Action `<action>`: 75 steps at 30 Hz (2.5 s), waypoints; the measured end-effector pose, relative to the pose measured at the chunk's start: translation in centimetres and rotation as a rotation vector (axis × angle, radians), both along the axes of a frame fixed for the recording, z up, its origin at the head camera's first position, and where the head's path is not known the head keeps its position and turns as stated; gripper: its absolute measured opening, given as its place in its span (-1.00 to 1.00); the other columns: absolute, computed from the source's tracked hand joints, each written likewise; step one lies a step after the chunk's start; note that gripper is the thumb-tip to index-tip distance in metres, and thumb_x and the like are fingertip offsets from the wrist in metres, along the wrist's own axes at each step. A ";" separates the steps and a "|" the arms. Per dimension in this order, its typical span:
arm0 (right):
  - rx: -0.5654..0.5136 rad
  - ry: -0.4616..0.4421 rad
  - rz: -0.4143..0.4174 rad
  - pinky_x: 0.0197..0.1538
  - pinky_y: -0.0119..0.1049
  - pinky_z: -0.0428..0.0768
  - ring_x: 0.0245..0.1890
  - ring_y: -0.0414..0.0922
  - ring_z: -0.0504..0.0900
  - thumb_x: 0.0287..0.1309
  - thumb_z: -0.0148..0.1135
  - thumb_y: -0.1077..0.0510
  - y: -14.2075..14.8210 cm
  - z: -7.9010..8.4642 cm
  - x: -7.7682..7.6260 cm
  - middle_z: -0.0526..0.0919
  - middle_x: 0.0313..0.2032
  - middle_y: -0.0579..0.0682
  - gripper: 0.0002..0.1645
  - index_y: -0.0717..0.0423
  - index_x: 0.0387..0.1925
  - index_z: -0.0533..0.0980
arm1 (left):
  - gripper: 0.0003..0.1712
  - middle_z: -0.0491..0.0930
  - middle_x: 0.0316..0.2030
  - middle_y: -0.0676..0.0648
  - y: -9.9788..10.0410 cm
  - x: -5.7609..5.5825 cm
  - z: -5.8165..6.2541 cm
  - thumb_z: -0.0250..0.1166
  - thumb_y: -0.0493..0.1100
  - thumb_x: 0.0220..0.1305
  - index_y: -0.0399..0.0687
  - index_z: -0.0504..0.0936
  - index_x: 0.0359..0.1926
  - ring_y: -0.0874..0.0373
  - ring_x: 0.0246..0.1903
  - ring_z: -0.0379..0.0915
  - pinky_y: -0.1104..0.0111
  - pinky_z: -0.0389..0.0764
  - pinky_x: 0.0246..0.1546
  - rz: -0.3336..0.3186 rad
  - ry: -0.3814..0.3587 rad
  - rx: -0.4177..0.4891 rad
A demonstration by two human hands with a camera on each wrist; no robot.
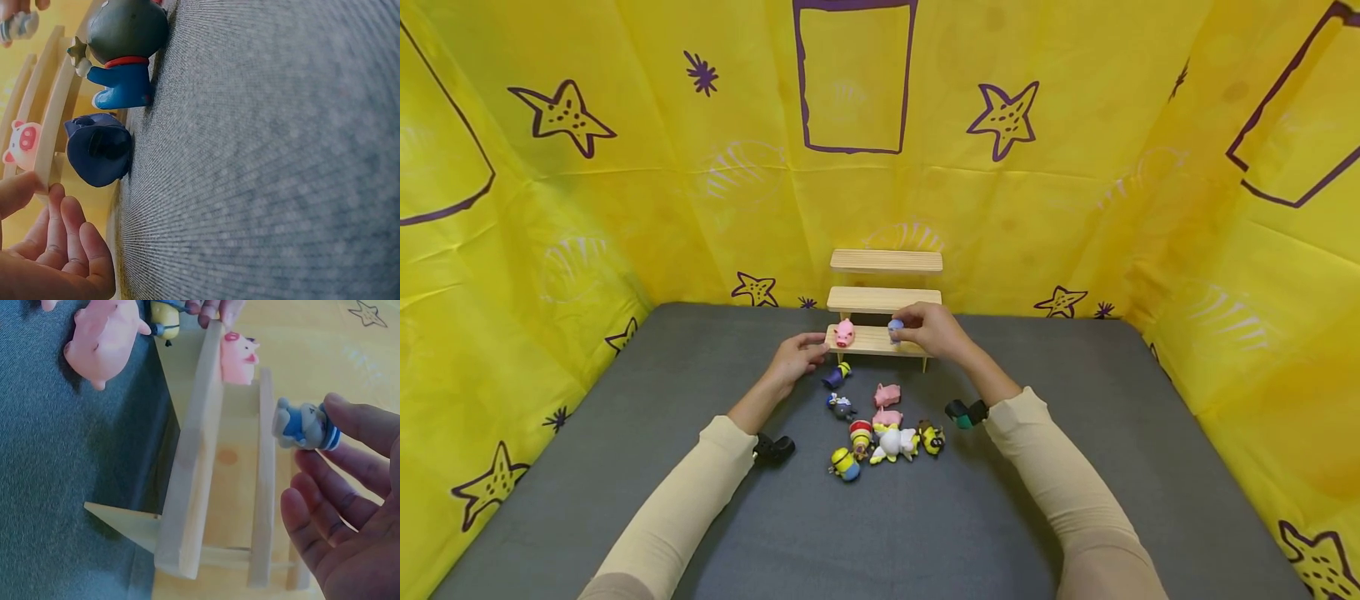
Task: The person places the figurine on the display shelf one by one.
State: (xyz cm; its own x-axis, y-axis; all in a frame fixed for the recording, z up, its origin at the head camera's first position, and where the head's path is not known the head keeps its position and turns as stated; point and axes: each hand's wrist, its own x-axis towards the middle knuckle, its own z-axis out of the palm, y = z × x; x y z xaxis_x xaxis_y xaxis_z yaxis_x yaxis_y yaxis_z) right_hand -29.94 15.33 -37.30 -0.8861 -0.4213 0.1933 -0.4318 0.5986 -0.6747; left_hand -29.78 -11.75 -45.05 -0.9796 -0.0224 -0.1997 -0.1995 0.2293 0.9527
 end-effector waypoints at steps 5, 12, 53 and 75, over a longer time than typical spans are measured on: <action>-0.032 0.026 0.001 -0.11 -0.20 0.57 -0.19 0.02 0.62 0.11 0.40 0.16 -0.7 -0.4 -0.2 0.71 -0.20 0.19 -0.59 0.31 -0.04 0.61 | -0.56 0.63 -0.02 -0.29 0.1 0.1 0.1 0.23 -0.11 0.36 -0.16 0.52 0.20 -0.04 -0.10 0.56 0.32 0.50 -0.18 0.003 0.008 -0.009; -0.060 0.031 0.003 -0.05 -0.10 0.60 -0.17 0.05 0.64 0.12 0.38 0.19 -1.7 -1.1 -0.4 0.69 -0.16 0.23 -0.59 0.35 -0.02 0.60 | -0.56 0.63 -0.03 -0.30 0.1 0.1 0.0 0.23 -0.13 0.36 -0.19 0.52 0.20 -0.03 -0.11 0.58 0.34 0.50 -0.21 0.003 0.021 -0.014; 0.004 0.033 0.009 -0.16 -0.27 0.53 -0.18 0.02 0.63 0.13 0.37 0.20 -5.3 -3.4 -2.4 0.67 -0.18 0.18 -0.64 0.30 -0.05 0.62 | -0.56 0.64 -0.03 -0.23 0.0 -0.1 0.3 0.23 -0.09 0.36 -0.10 0.52 0.21 0.01 -0.10 0.54 0.30 0.50 -0.15 0.003 -0.017 -0.014; -0.031 0.050 0.081 -0.08 -0.10 0.56 -0.13 0.03 0.60 0.23 0.29 0.13 -2.8 -0.5 1.6 0.68 -0.11 0.18 -0.61 0.27 0.02 0.58 | -0.57 0.63 -0.05 -0.19 0.0 -0.2 0.1 0.22 -0.08 0.37 -0.10 0.52 0.20 0.04 -0.12 0.54 0.35 0.49 -0.19 0.003 -0.009 -0.020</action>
State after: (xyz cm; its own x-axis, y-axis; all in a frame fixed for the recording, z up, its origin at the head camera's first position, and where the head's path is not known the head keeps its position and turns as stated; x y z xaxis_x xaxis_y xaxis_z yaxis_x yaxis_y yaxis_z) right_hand -28.32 12.55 -37.79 -0.8380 -0.4847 0.2505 -0.5118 0.5394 -0.6687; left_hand -29.98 -11.70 -44.99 -0.9777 -0.0291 -0.2078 -0.2085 0.2476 0.9462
